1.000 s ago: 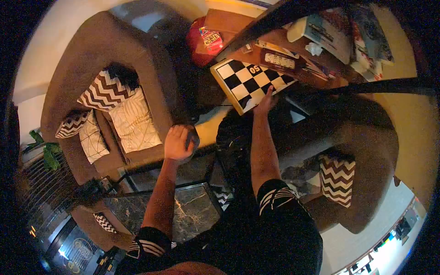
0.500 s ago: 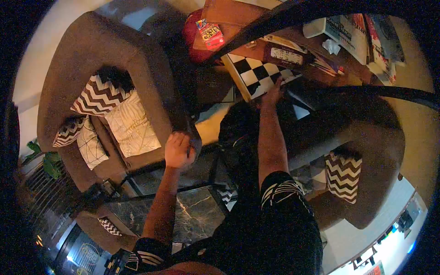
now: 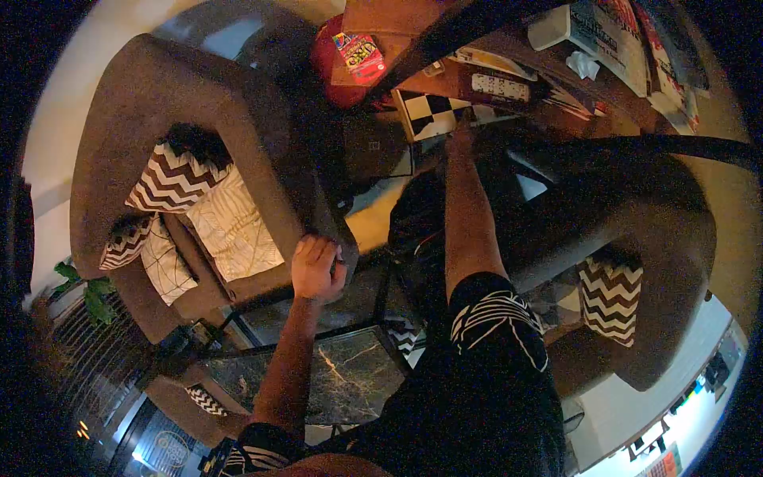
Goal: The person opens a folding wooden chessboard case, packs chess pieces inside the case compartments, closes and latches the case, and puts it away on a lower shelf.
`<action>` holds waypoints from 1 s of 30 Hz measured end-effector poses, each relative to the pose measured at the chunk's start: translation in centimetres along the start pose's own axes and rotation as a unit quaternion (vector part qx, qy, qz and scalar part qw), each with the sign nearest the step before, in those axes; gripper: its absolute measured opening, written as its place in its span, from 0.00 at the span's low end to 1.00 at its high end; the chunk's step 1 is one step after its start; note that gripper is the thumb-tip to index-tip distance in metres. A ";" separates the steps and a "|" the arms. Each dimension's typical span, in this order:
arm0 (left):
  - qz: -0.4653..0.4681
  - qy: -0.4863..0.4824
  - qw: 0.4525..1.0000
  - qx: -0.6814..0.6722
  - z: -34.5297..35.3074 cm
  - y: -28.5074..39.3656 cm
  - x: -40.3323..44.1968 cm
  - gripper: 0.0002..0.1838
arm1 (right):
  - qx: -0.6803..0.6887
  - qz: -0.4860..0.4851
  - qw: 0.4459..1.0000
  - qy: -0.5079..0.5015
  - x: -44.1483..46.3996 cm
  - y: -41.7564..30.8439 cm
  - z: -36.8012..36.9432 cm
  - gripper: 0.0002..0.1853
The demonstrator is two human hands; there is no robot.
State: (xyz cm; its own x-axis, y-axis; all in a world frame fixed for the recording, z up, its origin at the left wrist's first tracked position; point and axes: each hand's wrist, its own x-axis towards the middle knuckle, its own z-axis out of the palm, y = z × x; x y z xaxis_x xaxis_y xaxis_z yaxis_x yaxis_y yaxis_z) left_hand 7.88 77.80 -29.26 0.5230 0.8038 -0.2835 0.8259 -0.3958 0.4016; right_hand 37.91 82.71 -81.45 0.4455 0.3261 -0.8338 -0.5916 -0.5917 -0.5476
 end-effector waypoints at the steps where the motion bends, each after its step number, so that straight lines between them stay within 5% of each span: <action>1: -0.002 -0.007 1.000 -0.005 0.0 0.1 0.1 0.13 | 0.000 -0.001 1.000 -0.001 -1.4 -1.6 0.2 0.41; 4: 0.001 0.028 1.000 -0.012 -0.2 0.3 0.5 0.13 | 0.153 0.042 0.985 -0.062 -4.1 -2.9 -1.3 0.41; 6: 0.008 0.028 1.000 -0.012 -0.4 0.2 0.8 0.13 | -0.129 -0.170 0.968 -0.130 -3.0 -1.7 -1.9 0.40; 7: 0.013 0.032 0.999 -0.011 -0.4 0.1 1.0 0.13 | -0.126 -0.172 0.968 -0.131 -4.7 -5.0 -2.5 0.40; 9: 0.017 0.034 0.999 -0.008 -0.6 0.1 1.2 0.13 | 0.156 0.118 0.979 -0.054 -11.0 -11.4 -0.2 0.39; 13: -0.001 -0.006 1.000 0.000 -1.0 0.0 1.5 0.13 | 0.045 -0.079 0.979 -0.182 -6.7 -7.2 -1.9 0.39; 15: 0.007 0.009 1.000 0.004 -0.9 -0.1 1.6 0.13 | 0.044 0.083 0.990 -0.103 -10.6 -10.4 -1.9 0.38; 19: -0.006 0.008 1.000 -0.002 -0.9 -0.1 1.3 0.13 | -0.022 0.126 0.989 -0.073 -14.0 -9.4 -1.8 0.35; 24: 0.014 0.029 0.999 -0.024 -0.3 -1.5 2.8 0.12 | 0.147 0.176 0.973 -0.031 -25.2 -8.8 -1.2 0.25; 26: 0.030 0.026 0.999 -0.027 -0.3 -1.5 3.6 0.12 | 0.161 0.184 0.957 -0.155 -30.4 -7.4 -2.0 0.12; 27: 0.025 0.039 0.998 -0.032 -0.1 -1.6 4.1 0.12 | 0.140 0.270 0.946 -0.110 -34.2 -9.6 -1.7 0.11; 28: 0.024 0.030 0.999 -0.029 0.3 -1.9 4.7 0.14 | -0.003 0.178 0.951 -0.252 -35.6 -8.0 -3.1 0.12; 30: 0.036 0.012 0.999 -0.016 1.0 -2.8 5.8 0.16 | -0.109 0.218 0.908 -0.340 -41.4 -10.2 -5.1 0.20</action>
State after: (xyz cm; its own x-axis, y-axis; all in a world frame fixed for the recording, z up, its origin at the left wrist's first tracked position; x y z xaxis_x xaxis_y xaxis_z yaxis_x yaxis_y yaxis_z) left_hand 8.79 83.13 -32.87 0.5756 0.7842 -0.2319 0.7786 -0.4388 0.4486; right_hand 28.94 71.54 -40.96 -0.3611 0.3621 -0.8594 -0.4321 -0.8816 -0.1899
